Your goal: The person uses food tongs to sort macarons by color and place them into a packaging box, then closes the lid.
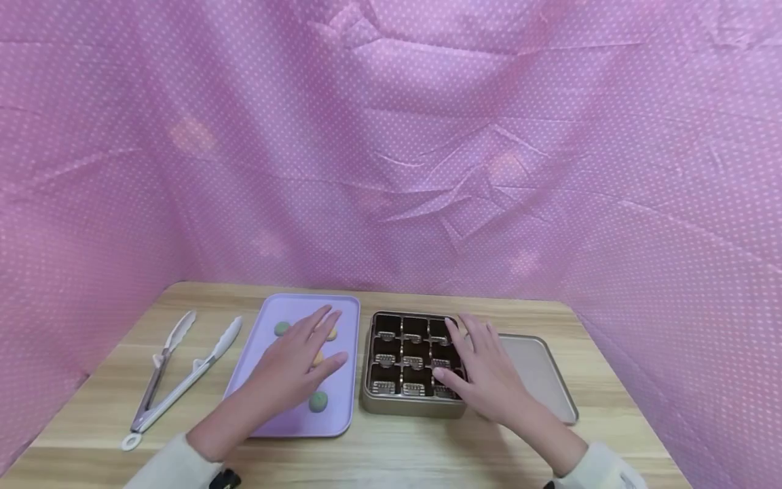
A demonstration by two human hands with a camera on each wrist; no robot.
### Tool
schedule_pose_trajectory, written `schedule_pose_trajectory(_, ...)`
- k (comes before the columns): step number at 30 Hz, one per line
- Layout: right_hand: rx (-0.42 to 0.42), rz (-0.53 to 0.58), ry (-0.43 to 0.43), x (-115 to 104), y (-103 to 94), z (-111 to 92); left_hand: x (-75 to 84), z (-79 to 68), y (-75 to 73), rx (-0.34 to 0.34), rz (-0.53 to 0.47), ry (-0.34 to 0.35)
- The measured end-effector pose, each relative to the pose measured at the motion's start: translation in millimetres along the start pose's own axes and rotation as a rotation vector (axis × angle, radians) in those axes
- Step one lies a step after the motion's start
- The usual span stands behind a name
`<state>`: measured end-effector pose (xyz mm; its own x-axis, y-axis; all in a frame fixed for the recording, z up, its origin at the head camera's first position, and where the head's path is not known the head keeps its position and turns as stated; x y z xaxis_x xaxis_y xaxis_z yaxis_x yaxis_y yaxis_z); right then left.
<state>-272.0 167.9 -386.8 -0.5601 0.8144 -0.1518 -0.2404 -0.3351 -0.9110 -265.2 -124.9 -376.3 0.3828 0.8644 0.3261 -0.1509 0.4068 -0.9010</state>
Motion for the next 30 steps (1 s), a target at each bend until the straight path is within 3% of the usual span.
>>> schedule_pose_trajectory(7, 0.006, 0.054, 0.059, 12.9, 14.4, -13.0, -37.4, -25.0, -10.6, 0.084, -0.078, -0.082)
schedule_pose_trajectory(20, -0.092, 0.193, 0.219, 29.9, 45.6, -31.8, -105.4, -57.9, -21.8, 0.116, -0.040, -0.243)
schedule_pose_trajectory(25, -0.129, 0.218, 0.238, 32.5, 53.3, -35.5, -128.4, -70.8, -25.6, 0.115, -0.047, -0.299)
schedule_pose_trajectory(30, -0.151, 0.216, 0.251, 32.5, 55.7, -37.8, -144.8, -83.4, -32.8, 0.173, -0.029, -0.323)
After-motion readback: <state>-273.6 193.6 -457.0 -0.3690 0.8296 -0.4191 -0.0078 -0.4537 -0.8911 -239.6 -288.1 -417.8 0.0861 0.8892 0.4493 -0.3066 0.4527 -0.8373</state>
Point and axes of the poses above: each hand's wrist, its own z-axis towards the middle knuckle, its own y-axis out of the palm, x = y × z, the point moved 8 cm from there along z, towards the middle knuckle, and after that the axes turned 3 degrees about -y, right-handed, at the moved point
